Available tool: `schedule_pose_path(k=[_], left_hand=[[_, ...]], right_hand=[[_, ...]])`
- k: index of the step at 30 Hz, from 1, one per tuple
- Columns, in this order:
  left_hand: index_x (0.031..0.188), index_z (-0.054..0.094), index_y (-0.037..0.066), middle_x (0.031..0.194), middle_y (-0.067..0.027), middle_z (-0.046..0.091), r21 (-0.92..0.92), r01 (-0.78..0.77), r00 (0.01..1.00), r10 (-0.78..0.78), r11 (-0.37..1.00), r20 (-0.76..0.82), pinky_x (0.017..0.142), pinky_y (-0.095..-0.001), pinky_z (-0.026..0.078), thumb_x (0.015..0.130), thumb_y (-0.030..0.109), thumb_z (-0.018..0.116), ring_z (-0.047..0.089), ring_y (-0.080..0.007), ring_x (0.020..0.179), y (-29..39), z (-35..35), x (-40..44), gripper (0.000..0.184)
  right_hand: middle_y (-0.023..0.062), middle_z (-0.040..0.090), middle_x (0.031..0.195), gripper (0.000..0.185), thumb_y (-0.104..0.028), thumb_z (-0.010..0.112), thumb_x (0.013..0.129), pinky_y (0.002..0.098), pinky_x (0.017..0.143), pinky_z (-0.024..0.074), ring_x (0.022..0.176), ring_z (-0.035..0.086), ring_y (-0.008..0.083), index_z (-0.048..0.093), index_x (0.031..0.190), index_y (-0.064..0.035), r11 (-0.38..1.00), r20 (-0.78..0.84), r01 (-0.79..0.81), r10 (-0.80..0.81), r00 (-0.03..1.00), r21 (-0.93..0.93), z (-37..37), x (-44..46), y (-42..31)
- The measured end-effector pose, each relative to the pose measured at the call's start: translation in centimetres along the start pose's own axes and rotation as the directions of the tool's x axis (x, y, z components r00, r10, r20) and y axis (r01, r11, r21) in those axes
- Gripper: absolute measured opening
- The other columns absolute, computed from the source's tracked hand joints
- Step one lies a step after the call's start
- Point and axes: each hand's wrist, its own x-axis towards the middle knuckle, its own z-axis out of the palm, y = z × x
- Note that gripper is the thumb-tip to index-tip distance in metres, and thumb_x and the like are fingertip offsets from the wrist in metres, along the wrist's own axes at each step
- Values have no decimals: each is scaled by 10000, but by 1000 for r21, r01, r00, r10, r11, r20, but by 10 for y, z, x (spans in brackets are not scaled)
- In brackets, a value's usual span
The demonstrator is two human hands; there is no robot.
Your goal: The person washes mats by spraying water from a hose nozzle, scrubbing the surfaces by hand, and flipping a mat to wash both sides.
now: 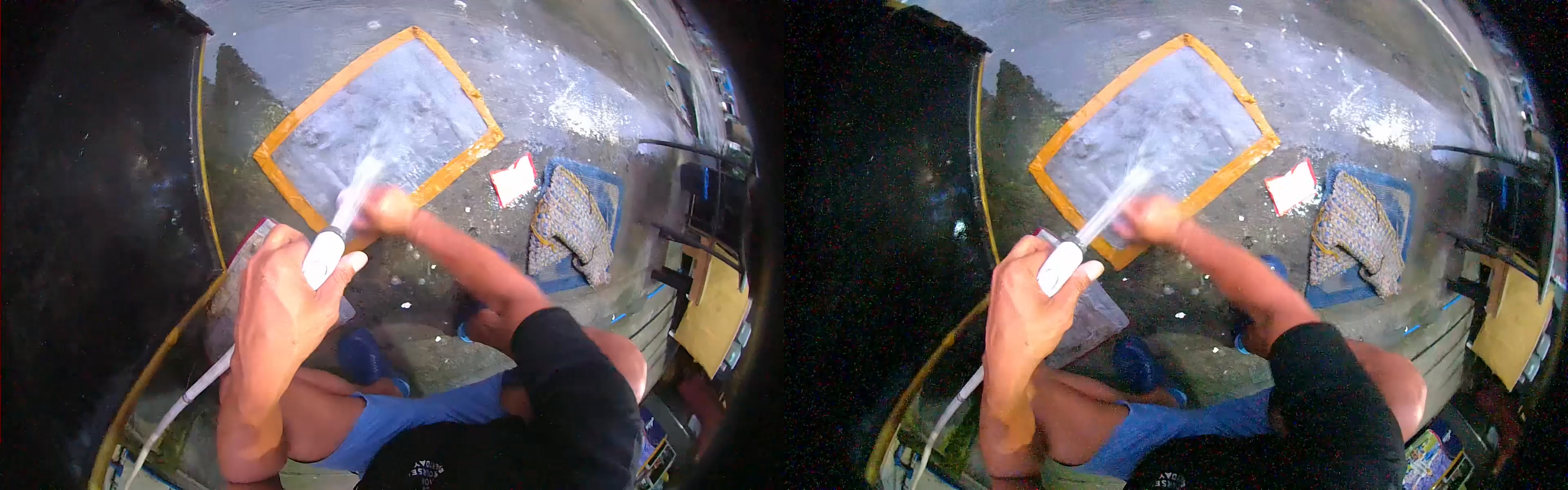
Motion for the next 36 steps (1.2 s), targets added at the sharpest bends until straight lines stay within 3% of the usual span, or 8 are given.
schedule_pose_path(k=[7, 10, 13, 20, 24, 27, 32, 36], left_hand=[[770, 646, -43, 795, -199, 580, -28, -10, 995, 7, 1000, -103, 629, -484, 467, 846, 221, 853, 598, -408, 683, 1, -16, -14, 344], [794, 656, -38, 806, -197, 584, -46, -13, 994, 8, 999, -109, 639, -478, 478, 844, 218, 855, 604, -402, 687, 5, -17, -17, 328], [817, 665, -34, 830, -199, 601, -24, 1, 993, -4, 1000, -119, 653, -467, 493, 838, 224, 861, 622, -399, 710, 4, -21, -22, 324], [902, 694, -62, 893, -199, 646, 33, 66, 977, -58, 997, -206, 732, -400, 518, 838, 198, 849, 659, -347, 780, -27, -28, -29, 308], [902, 702, -71, 907, -202, 656, 25, 114, 950, -101, 993, -297, 732, -404, 516, 853, 230, 842, 665, -346, 779, -37, -29, -5, 335], [903, 703, -72, 915, -199, 661, 64, 159, 953, -137, 985, -269, 733, -400, 516, 851, 232, 846, 667, -333, 775, -35, -33, -9, 339], [900, 709, -67, 888, -182, 658, 49, 149, 940, -126, 988, -318, 712, -394, 509, 849, 243, 851, 654, -312, 746, -41, -38, -18, 345], [896, 712, -65, 866, -170, 655, 96, 163, 942, -126, 982, -312, 691, -384, 501, 847, 246, 855, 649, -298, 728, -43, -43, -11, 345]], right_hand=[[218, 712, 788, 340, -394, 635, 952, 527, 652, 572, 755, 727, 413, 621, 979, -56, 797, -346, -603, 561, 753, -20, -55, 119, 39], [175, 706, 859, 274, -419, 560, 964, 626, 783, 532, 843, 721, 415, 598, 962, -147, 999, -144, -45, 47, 988, 16, 49, 89, -25], [178, 699, 847, 320, -445, 547, 974, 608, 780, 539, 837, 717, 425, 624, 1008, -137, 992, 164, 6, 15, 986, -130, 26, 104, -13], [222, 726, 884, 314, -384, 591, 974, 561, 723, 561, 809, 725, 414, 639, 991, -74, 852, -346, -522, 475, 809, -51, -36, 166, 25], [223, 710, 775, 283, -348, 612, 953, 554, 659, 575, 704, 724, 418, 613, 956, -65, 982, -60, 164, -170, 984, -93, 34, 108, -51], [217, 717, 782, 301, -355, 608, 968, 552, 663, 577, 707, 725, 416, 612, 972, -55, 982, -15, 124, -128, 992, -142, 29, 159, -2], [225, 719, 824, 368, -415, 607, 980, 538, 683, 575, 782, 728, 421, 574, 1075, -60, 873, -300, -487, 467, 832, 9, -2, 222, -15], [221, 713, 851, 285, -327, 607, 951, 549, 694, 592, 735, 714, 431, 646, 945, -45, 888, -137, 128, -208, 968, -441, 110, 209, -69]])
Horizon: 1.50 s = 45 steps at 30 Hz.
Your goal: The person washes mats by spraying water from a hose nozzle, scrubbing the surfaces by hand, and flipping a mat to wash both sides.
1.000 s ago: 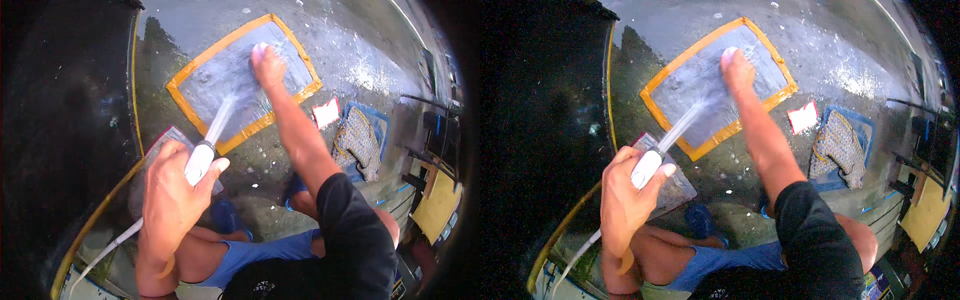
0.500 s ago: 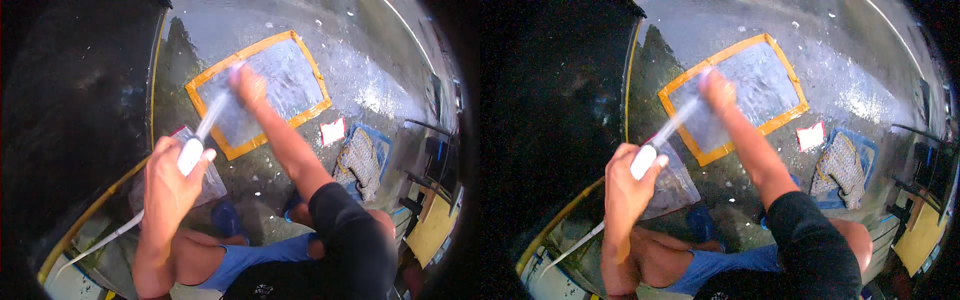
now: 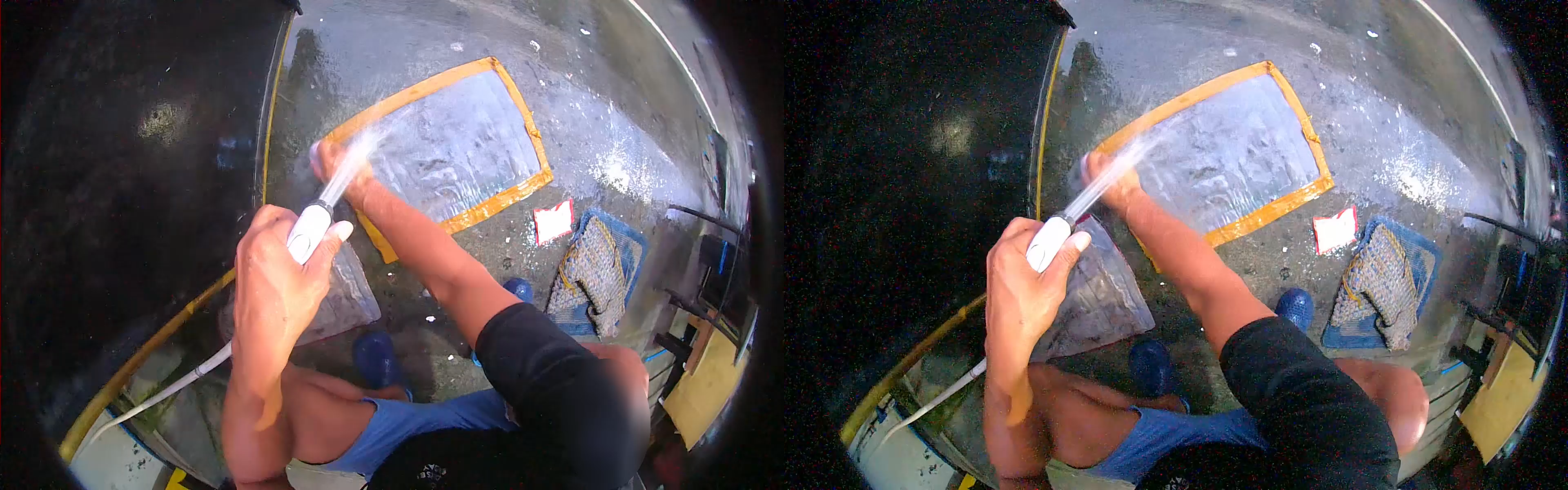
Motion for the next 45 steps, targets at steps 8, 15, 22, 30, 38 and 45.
schedule_pose_path(k=[8, 15, 22, 30, 38, 45], left_hand=[[839, 696, -61, 834, -185, 641, -96, 18, 999, -13, 995, 48, 682, -395, 500, 850, 256, 847, 650, -311, 716, -4, -9, -4, 352], [828, 687, -69, 834, -209, 644, -38, -45, 995, 48, 998, 90, 685, -429, 509, 841, 255, 844, 658, -365, 734, 2, 10, 10, 360], [902, 731, -45, 860, -208, 667, -51, 8, 996, -4, 999, 88, 709, -418, 523, 847, 250, 846, 681, -354, 767, -9, 0, 4, 321], [841, 704, -71, 818, -222, 643, 2, -51, 994, 51, 999, 94, 694, -438, 513, 843, 291, 852, 662, -374, 738, -22, 16, 4, 392], [854, 704, -78, 839, -233, 648, -2, -8, 996, 8, 1000, 91, 707, -441, 516, 847, 297, 849, 665, -393, 750, -14, 7, -3, 402], [856, 705, -76, 851, -235, 654, -27, -34, 993, 37, 999, 114, 708, -439, 517, 850, 295, 848, 673, -381, 758, -10, 8, 2, 397]], right_hand=[[196, 708, 842, 275, -323, 597, 989, 530, 636, 577, 721, 718, 421, 607, 1014, -49, 742, 0, -590, 622, 783, 317, -61, 5, 110], [216, 717, 875, 309, -364, 521, 1008, 581, 819, 530, 859, 715, 421, 622, 906, -90, 881, 218, -157, 64, 974, 447, -63, -51, 20], [254, 712, 858, 300, -347, 654, 967, 569, 628, 546, 741, 704, 450, 573, 1004, -61, 827, 37, -507, 515, 857, 244, -98, -88, 50], [196, 714, 824, 278, -322, 721, 929, 561, 570, 549, 671, 701, 413, 578, 1024, -103, 836, 139, -305, 272, 952, 456, -98, -178, -17], [216, 699, 823, 258, -329, 590, 986, 536, 671, 548, 795, 705, 409, 569, 1044, -78, 901, 140, -309, 279, 950, 306, -55, -5, 4], [154, 702, 802, 316, -347, 747, 907, 502, 597, 573, 710, 721, 364, 594, 1023, -96, 912, 166, -271, 228, 959, 308, -110, -225, -7]])
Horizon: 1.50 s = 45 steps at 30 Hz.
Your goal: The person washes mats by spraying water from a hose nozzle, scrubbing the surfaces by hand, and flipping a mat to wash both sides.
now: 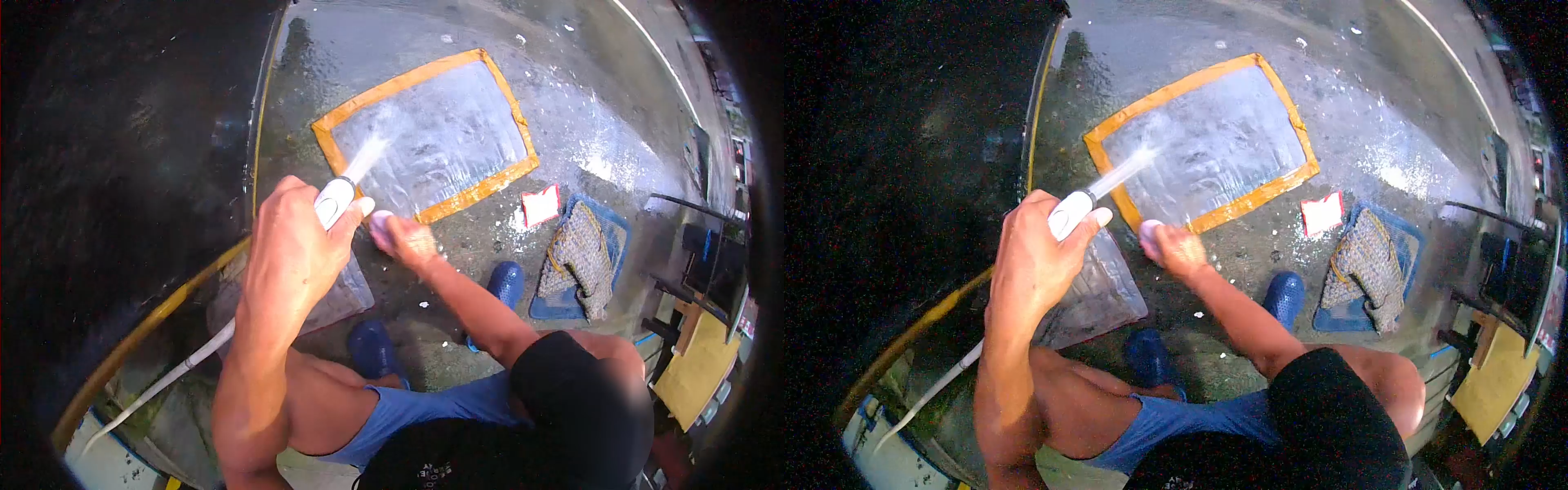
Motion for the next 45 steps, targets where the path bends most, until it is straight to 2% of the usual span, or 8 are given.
schedule_pose_path(k=[8, 14, 17, 22, 29, 36, 42, 45], left_hand=[[832, 688, -81, 852, -254, 641, -19, 1, 999, -1, 1000, 34, 697, -458, 510, 853, 274, 838, 662, -408, 766, 5, -1, -9, 387], [833, 683, -84, 872, -270, 638, -25, -20, 996, 22, 999, 84, 714, -497, 502, 855, 280, 836, 654, -441, 786, 25, 7, -1, 395], [832, 676, -94, 901, -290, 640, -19, 16, 995, -15, 1000, 98, 733, -528, 502, 853, 282, 836, 654, -476, 822, 25, 3, -6, 409], [826, 671, -75, 817, -232, 629, -30, -27, 999, 29, 999, 37, 670, -456, 491, 854, 257, 840, 632, -398, 717, 16, 1, -10, 374], [831, 669, -96, 847, -278, 644, -51, 8, 995, -2, 999, 104, 702, -510, 505, 850, 250, 833, 652, -477, 789, 30, 4, -9, 383], [851, 692, -52, 779, -198, 617, 38, 14, 991, -19, 999, 130, 659, -420, 481, 862, 256, 834, 618, -334, 675, 31, 17, -1, 340], [842, 687, -74, 784, -216, 630, 87, -27, 988, 13, 996, 156, 654, -431, 485, 868, 256, 826, 645, -353, 693, 47, 25, 8, 359], [837, 683, -75, 786, -223, 630, 101, -53, 990, 39, 993, 138, 655, -433, 489, 868, 251, 823, 652, -369, 701, 41, 26, 6, 356]], right_hand=[[241, 724, 871, 384, -440, 640, 986, 574, 697, 544, 773, 706, 465, 629, 1051, -62, 738, -378, -675, 631, 678, 21, -77, 66, 106], [192, 716, 816, 350, -402, 706, 905, 551, 642, 564, 710, 712, 418, 595, 1048, -102, 983, -5, 100, -100, 995, 152, 14, 16, 0], [166, 735, 817, 340, -449, 698, 897, 518, 616, 577, 691, 723, 378, 660, 871, -112, 999, 138, -2, 8, 990, -47, -60, 77, 37], [233, 723, 879, 390, -427, 649, 958, 576, 680, 545, 741, 695, 468, 588, 1018, -46, 846, -296, -534, 505, 810, -17, -76, 133, 112], [178, 716, 811, 353, -387, 767, 875, 523, 630, 560, 695, 712, 379, 599, 969, -91, 993, -31, 68, -65, 997, 94, -10, 30, 26], [211, 725, 849, 317, -372, 694, 928, 539, 653, 559, 757, 725, 404, 581, 975, -79, 837, -224, -548, 536, 814, 10, -60, 112, 57], [180, 732, 881, 291, -376, 667, 914, 534, 681, 578, 775, 738, 392, 602, 992, -103, 985, 244, 173, -167, 955, -2, -13, 52, 42], [199, 746, 883, 413, -498, 620, 949, 544, 689, 570, 791, 742, 390, 656, 1039, -97, 931, 18, -333, 339, 941, -151, -84, 110, 110]])
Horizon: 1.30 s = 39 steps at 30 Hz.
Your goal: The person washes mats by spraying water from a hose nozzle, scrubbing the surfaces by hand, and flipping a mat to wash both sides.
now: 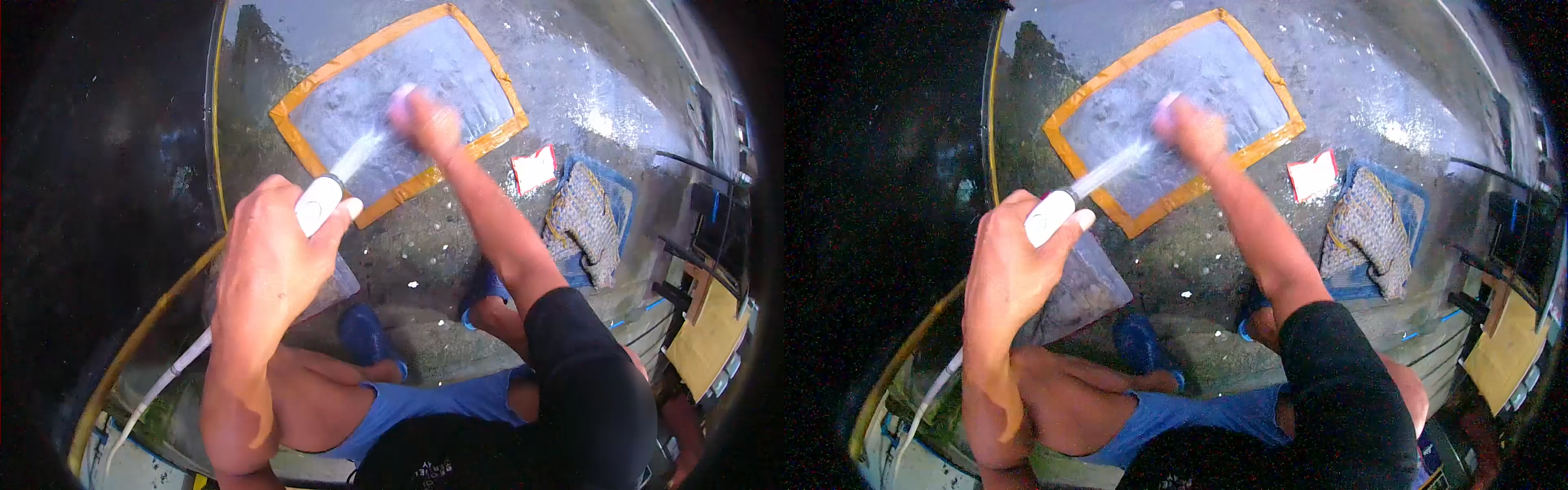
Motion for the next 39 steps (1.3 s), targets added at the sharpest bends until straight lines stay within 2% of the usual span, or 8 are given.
schedule_pose_path(k=[4, 9, 11, 16, 24, 27, 31, 39], left_hand=[[835, 684, -71, 786, -229, 630, 33, 22, 998, -20, 999, -55, 661, -437, 496, 875, 257, 815, 658, -391, 712, -10, 1, 4, 355], [879, 700, -65, 807, -219, 632, -22, -75, 991, 72, 997, -116, 678, -431, 501, 885, 242, 799, 662, -388, 728, -1, -4, 19, 323], [877, 696, -67, 808, -212, 629, -9, -58, 990, 56, 998, -128, 677, -420, 498, 882, 233, 801, 657, -376, 720, -5, -5, 16, 318], [861, 685, -68, 805, -194, 624, -122, 48, 990, -64, 991, -129, 669, -399, 488, 875, 214, 809, 638, -330, 695, -16, -20, -9, 307], [865, 686, -64, 808, -174, 625, -105, 41, 983, -59, 994, -176, 669, -384, 485, 871, 190, 813, 633, -290, 697, -24, -29, -6, 284], [860, 680, -65, 802, -163, 618, -162, 75, 978, -104, 984, -181, 669, -379, 482, 871, 190, 816, 618, -274, 687, -28, -33, -19, 289], [857, 678, -64, 805, -158, 621, -176, 79, 967, -119, 981, -225, 670, -381, 481, 866, 199, 824, 604, -269, 676, -34, -37, -24, 301], [845, 686, -52, 793, -175, 621, -157, 100, 977, -126, 983, -169, 665, -396, 484, 864, 223, 824, 625, -301, 686, -32, -30, -11, 309]], right_hand=[[209, 745, 919, 427, -475, 630, 952, 567, 685, 549, 801, 729, 422, 639, 1064, -63, 934, -295, -342, 358, 886, 107, 16, 4, 18], [197, 696, 763, 263, -368, 703, 894, 530, 609, 558, 685, 712, 397, 622, 972, -130, 894, -21, 420, -422, 906, 157, 75, -109, -77], [194, 697, 746, 280, -382, 699, 899, 503, 559, 552, 646, 712, 365, 604, 942, -123, 912, 2, 386, -390, 921, 137, 54, -62, -51], [237, 728, 883, 325, -379, 641, 953, 580, 691, 533, 787, 712, 445, 601, 1008, -61, 958, -363, -243, 282, 888, 151, -9, 82, 9], [193, 732, 777, 305, -375, 586, 968, 543, 642, 589, 662, 727, 394, 609, 1061, -85, 891, 115, 452, -453, 884, 37, 68, 11, -106], [193, 742, 790, 358, -435, 599, 973, 545, 625, 576, 699, 738, 397, 643, 998, -80, 997, 0, -16, 16, 1000, 78, 17, 105, -56], [193, 740, 788, 382, -448, 595, 979, 526, 580, 567, 676, 733, 376, 631, 969, -68, 993, -196, -39, 62, 979, 115, 30, 118, -90], [194, 735, 836, 381, -437, 628, 959, 550, 624, 585, 708, 735, 398, 572, 1021, -65, 754, 42, 640, -652, 757, 148, 98, 97, -175]])
